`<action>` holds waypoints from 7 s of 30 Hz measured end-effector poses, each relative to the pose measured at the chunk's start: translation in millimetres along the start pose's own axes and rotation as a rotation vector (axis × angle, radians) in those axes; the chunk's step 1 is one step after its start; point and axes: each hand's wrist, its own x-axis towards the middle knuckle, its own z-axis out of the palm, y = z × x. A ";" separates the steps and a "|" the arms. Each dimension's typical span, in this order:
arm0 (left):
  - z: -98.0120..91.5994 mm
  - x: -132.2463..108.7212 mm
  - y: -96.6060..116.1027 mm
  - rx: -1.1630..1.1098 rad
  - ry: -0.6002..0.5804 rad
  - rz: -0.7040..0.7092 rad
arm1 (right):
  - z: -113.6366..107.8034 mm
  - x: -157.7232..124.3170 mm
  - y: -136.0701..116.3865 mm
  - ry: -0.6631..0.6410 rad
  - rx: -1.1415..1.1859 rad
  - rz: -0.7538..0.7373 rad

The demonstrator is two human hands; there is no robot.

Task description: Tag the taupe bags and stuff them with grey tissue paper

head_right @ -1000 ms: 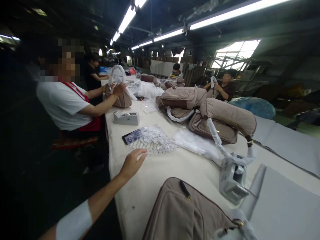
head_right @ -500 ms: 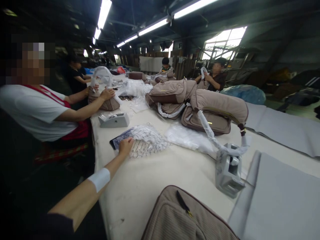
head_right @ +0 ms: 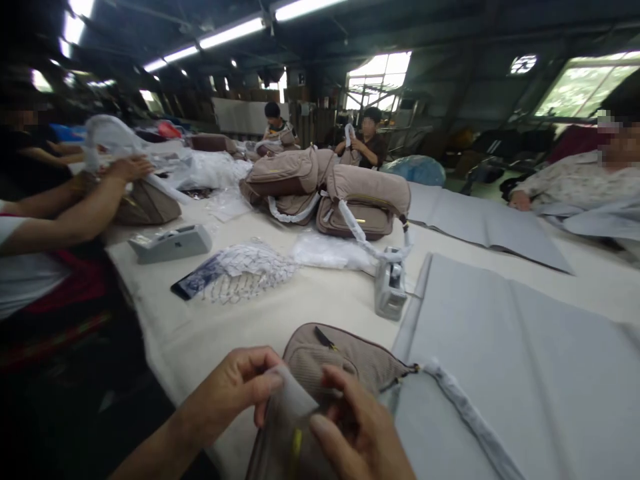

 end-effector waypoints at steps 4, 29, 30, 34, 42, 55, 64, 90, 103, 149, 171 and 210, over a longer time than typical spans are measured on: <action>30.3 -15.5 -12.1 -0.287 0.142 -0.067 | 45.0 -5.1 -24.5 -0.150 0.585 0.203; -19.4 45.1 -15.0 0.081 0.288 -0.065 | -8.9 89.3 5.1 -0.253 -0.073 0.154; -22.5 45.4 -14.2 0.117 0.298 -0.063 | -5.0 89.4 5.7 -0.237 -0.062 0.136; -31.9 43.4 -9.8 0.359 0.334 -0.006 | 9.6 85.5 14.6 -0.138 0.023 0.008; -37.1 45.9 -3.5 0.868 0.276 0.372 | 10.3 82.7 22.0 -0.163 -0.078 -0.176; -29.2 62.3 13.9 1.234 -0.100 0.675 | 13.1 86.0 12.5 -0.202 -0.368 -0.273; -10.1 73.2 19.9 1.081 -0.195 0.200 | 12.1 86.6 28.5 -0.076 0.300 -0.024; -14.3 88.9 -0.3 0.421 0.029 -0.141 | 15.2 97.2 31.6 -0.146 0.342 0.062; -13.5 80.6 -7.9 0.496 0.001 -0.033 | 18.3 105.9 30.1 -0.219 0.417 0.008; -1.4 71.9 11.8 0.897 -0.053 0.021 | 8.6 111.8 21.2 -0.475 -0.434 -0.377; -5.4 61.9 -25.0 1.376 0.162 0.839 | -117.7 205.5 139.2 0.141 0.236 0.740; -13.6 70.9 -14.5 1.480 0.093 1.100 | -81.8 167.3 140.9 0.282 0.560 0.962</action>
